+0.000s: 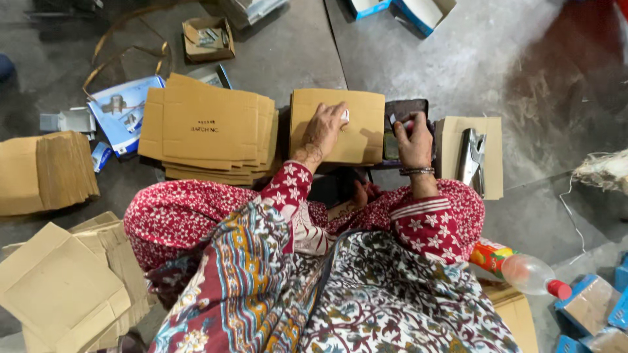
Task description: The person sits on the floor and repeatedly stamps a batch number onto flat cardboard boxes using a handheld ink stamp. They dip the stamp into an ink pad, press it onto each box, and set the stamped box aside. Another person is visible nearby handling similar boxes.
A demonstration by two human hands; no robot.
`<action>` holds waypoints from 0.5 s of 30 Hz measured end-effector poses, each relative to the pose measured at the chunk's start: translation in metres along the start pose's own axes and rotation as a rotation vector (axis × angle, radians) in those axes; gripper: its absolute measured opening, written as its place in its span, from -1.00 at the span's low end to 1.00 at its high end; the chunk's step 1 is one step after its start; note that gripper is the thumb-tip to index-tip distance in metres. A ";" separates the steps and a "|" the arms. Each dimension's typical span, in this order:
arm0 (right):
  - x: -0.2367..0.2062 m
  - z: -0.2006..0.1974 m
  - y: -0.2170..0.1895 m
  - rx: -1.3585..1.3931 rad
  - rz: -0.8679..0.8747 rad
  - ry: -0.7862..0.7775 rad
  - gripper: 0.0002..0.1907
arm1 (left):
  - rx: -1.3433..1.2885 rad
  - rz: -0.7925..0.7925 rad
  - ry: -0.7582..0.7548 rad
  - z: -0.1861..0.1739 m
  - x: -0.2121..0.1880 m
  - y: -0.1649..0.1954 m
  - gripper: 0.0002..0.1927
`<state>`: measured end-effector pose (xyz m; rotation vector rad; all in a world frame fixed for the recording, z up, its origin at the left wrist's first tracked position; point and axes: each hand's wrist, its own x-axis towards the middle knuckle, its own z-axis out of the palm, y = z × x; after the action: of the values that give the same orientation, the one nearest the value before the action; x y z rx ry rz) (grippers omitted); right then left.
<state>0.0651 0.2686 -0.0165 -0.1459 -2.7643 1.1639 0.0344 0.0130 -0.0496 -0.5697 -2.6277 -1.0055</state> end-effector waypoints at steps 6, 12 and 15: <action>0.012 0.009 -0.004 0.209 0.089 -0.029 -0.77 | -0.035 -0.161 -0.126 -0.035 0.033 0.011 -0.67; 0.019 0.022 -0.006 0.751 0.118 -0.095 -0.82 | -0.517 -0.528 0.240 -0.085 0.024 -0.050 -0.73; 0.020 0.029 -0.012 0.821 0.141 -0.109 -0.83 | -0.703 -0.606 0.220 -0.079 -0.002 -0.071 -0.74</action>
<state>0.0402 0.2430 -0.0261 -0.1853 -2.1404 2.2712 0.0130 -0.0899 -0.0347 0.2461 -2.2301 -2.0591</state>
